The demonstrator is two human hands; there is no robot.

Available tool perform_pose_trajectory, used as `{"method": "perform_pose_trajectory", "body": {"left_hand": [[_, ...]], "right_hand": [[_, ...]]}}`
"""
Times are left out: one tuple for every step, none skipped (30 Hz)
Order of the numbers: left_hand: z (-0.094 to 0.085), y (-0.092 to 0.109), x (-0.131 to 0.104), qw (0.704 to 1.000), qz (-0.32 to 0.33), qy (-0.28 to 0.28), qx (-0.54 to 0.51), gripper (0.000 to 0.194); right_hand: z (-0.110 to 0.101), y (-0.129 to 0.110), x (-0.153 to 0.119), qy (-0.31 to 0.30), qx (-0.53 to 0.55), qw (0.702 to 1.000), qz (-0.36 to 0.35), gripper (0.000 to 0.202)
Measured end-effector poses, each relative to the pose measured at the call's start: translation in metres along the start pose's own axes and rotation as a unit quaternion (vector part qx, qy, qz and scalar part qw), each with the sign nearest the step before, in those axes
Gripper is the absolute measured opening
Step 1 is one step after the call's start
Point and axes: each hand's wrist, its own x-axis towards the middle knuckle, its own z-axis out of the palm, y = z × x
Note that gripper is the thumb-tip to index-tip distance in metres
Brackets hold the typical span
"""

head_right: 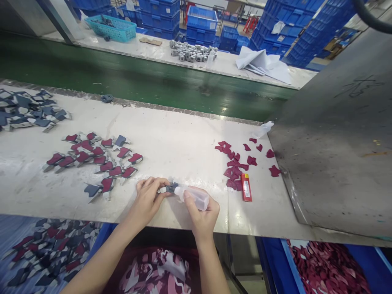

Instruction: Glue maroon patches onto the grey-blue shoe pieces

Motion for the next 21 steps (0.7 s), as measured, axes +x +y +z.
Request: {"method": "perform_pose_trajectory", "body": {"left_hand": [[0.000,0.000,0.000,1.000,0.000,0.001,0.000,0.014],[0.000,0.000,0.000,1.000,0.000,0.002,0.001,0.014],[0.000,0.000,0.001,1.000,-0.001,0.002,0.001,0.014],[0.000,0.000,0.001,1.000,-0.002,0.002,0.000,0.014],[0.000,0.001,0.001,1.000,-0.005,0.001,0.000,0.014],[0.000,0.001,0.001,1.000,-0.007,0.000,0.000,0.014],[0.000,0.002,0.001,1.000,-0.010,-0.003,-0.001,0.013],[0.000,0.002,0.001,1.000,-0.012,-0.005,0.000,0.013],[-0.001,0.002,0.002,1.000,-0.014,-0.007,0.001,0.012],[-0.001,0.002,0.002,1.000,-0.015,-0.008,0.001,0.012],[-0.001,0.002,0.002,1.000,-0.016,-0.010,0.001,0.012],[-0.001,0.003,0.002,1.000,-0.016,-0.010,0.001,0.012],[-0.001,0.003,0.002,1.000,-0.016,-0.011,0.000,0.012],[-0.001,0.003,0.002,1.000,-0.016,-0.012,-0.001,0.012],[-0.001,0.003,0.002,1.000,-0.017,-0.013,-0.002,0.011],[-0.002,0.003,0.002,1.000,-0.017,-0.013,-0.001,0.011],[-0.002,0.003,0.002,1.000,-0.018,-0.013,0.000,0.011],[-0.002,0.003,0.002,1.000,-0.018,-0.013,0.001,0.011],[-0.002,0.003,0.002,1.000,-0.017,-0.013,0.002,0.011],[-0.002,0.003,0.002,1.000,-0.017,-0.012,0.003,0.011],[-0.003,0.003,0.002,1.000,-0.016,-0.012,0.003,0.011]], "right_hand": [[0.000,0.000,0.000,-0.003,-0.001,1.000,-0.001,0.019],[-0.001,-0.001,0.000,-0.005,-0.001,1.000,-0.003,0.018],[-0.001,-0.001,0.000,-0.007,-0.002,1.000,-0.004,0.018],[-0.002,-0.001,0.000,-0.009,-0.004,1.000,-0.005,0.018],[-0.002,-0.002,0.000,-0.010,-0.006,1.000,-0.005,0.018],[-0.003,-0.002,0.000,-0.012,-0.009,1.000,-0.006,0.019],[-0.004,-0.003,0.000,-0.014,-0.012,1.000,-0.008,0.020],[-0.004,-0.003,0.000,-0.015,-0.016,1.000,-0.011,0.020],[-0.005,-0.004,0.000,-0.016,-0.020,1.000,-0.016,0.020],[-0.006,-0.004,0.000,-0.016,-0.025,0.999,-0.022,0.019],[-0.007,-0.004,-0.001,-0.016,-0.029,0.999,-0.031,0.018],[-0.008,-0.005,-0.001,-0.014,-0.034,0.999,-0.040,0.016],[-0.009,-0.006,-0.002,-0.012,-0.040,0.998,-0.049,0.015],[-0.009,-0.007,-0.003,-0.011,-0.046,0.997,-0.056,0.014],[-0.009,-0.007,-0.003,-0.009,-0.052,0.997,-0.061,0.014],[-0.010,-0.008,-0.004,-0.008,-0.057,0.996,-0.065,0.014],[-0.010,-0.009,-0.004,-0.006,-0.061,0.996,-0.069,0.015],[-0.010,-0.010,-0.004,-0.002,-0.065,0.995,-0.074,0.015],[-0.010,-0.011,-0.004,0.002,-0.069,0.995,-0.078,0.015],[-0.011,-0.011,-0.004,0.006,-0.072,0.994,-0.083,0.015],[-0.011,-0.012,-0.004,0.010,-0.074,0.994,-0.085,0.015]]}}
